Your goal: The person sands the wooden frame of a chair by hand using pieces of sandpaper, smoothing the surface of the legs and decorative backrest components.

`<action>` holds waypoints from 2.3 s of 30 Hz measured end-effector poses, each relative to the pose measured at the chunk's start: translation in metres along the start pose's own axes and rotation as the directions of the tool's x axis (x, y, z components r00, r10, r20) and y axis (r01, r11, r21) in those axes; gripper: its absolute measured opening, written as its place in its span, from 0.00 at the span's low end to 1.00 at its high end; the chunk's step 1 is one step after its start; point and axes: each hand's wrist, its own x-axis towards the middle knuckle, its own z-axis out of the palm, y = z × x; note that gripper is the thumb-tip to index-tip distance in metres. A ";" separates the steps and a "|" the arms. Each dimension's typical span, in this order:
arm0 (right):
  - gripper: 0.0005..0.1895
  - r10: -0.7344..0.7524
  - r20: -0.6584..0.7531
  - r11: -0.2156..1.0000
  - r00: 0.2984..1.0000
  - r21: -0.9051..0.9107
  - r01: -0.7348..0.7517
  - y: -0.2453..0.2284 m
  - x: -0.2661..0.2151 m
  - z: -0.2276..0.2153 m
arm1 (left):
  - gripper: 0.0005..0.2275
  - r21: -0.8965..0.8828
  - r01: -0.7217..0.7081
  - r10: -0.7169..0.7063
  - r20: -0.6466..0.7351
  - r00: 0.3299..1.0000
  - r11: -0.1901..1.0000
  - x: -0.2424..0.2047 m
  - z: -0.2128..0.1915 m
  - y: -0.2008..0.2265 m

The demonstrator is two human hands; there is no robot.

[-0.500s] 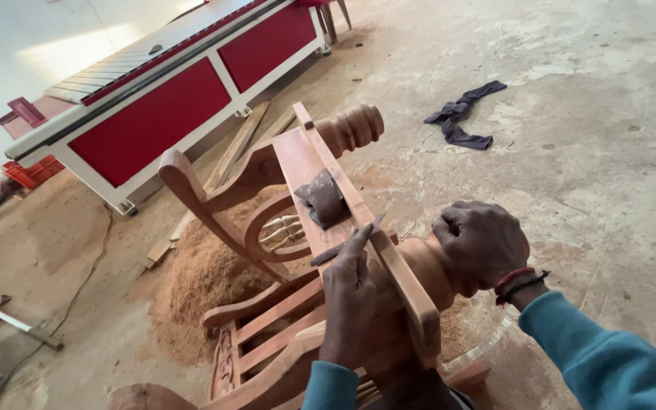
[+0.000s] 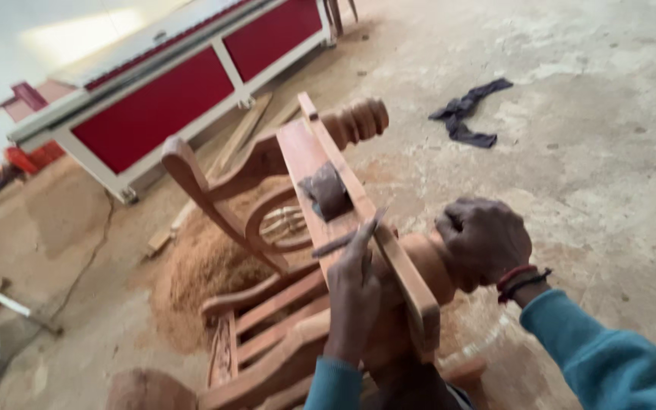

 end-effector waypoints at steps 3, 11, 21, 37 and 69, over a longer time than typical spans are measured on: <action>0.15 0.002 -0.033 0.999 0.999 0.039 0.000 -0.002 0.002 -0.001 | 0.26 0.043 0.343 -0.346 0.113 0.932 0.938 0.014 -0.001 0.002; 0.16 0.064 0.040 0.998 0.997 0.006 -0.064 -0.001 0.004 -0.002 | 0.20 -0.074 0.269 -0.262 0.087 0.961 0.960 0.015 0.003 -0.010; 0.16 0.053 0.072 0.999 0.996 -0.009 -0.052 0.004 0.001 0.004 | 0.25 0.166 0.584 -0.607 0.208 0.767 0.795 0.022 0.000 0.000; 0.15 -0.005 -0.008 1.000 1.000 0.015 0.005 0.003 -0.003 0.004 | 0.22 0.194 0.066 -0.100 0.176 0.979 0.979 0.005 -0.006 0.012; 0.15 -0.055 -0.057 0.998 0.997 -0.035 0.053 0.005 -0.003 0.009 | 0.24 0.161 0.109 -0.118 0.046 0.992 0.981 -0.013 0.015 0.034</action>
